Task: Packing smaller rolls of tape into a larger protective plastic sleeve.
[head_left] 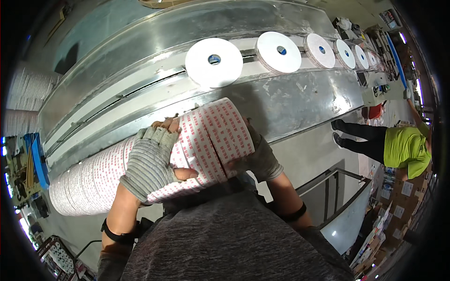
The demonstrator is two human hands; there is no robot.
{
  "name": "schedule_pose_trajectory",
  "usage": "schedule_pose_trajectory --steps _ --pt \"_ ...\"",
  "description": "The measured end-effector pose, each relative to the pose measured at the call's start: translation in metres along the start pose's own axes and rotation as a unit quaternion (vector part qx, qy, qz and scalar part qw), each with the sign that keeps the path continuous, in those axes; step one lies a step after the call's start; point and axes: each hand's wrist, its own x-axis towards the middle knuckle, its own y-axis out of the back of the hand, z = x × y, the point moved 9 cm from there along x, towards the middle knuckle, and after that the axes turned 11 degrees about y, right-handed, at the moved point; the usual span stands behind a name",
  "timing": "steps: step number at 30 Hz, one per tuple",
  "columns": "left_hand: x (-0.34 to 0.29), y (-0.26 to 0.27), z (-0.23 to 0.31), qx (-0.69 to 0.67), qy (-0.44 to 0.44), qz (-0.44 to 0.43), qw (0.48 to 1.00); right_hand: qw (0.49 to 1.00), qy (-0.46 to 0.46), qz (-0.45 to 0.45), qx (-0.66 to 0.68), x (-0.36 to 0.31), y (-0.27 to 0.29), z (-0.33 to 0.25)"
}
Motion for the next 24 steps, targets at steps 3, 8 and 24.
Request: schedule_pose_trajectory --steps 3,8,24 --pt "-0.006 0.0 -0.001 0.013 -0.008 0.017 1.0 0.992 0.084 -0.005 -0.09 0.003 0.009 0.001" --pt "-0.02 0.011 0.017 -0.008 -0.026 0.037 0.999 0.966 -0.033 0.069 0.248 0.016 0.063 0.028" --pt "0.088 0.067 -0.044 -0.519 0.116 0.013 0.847 0.954 -0.013 0.118 0.275 0.144 -0.002 0.005"
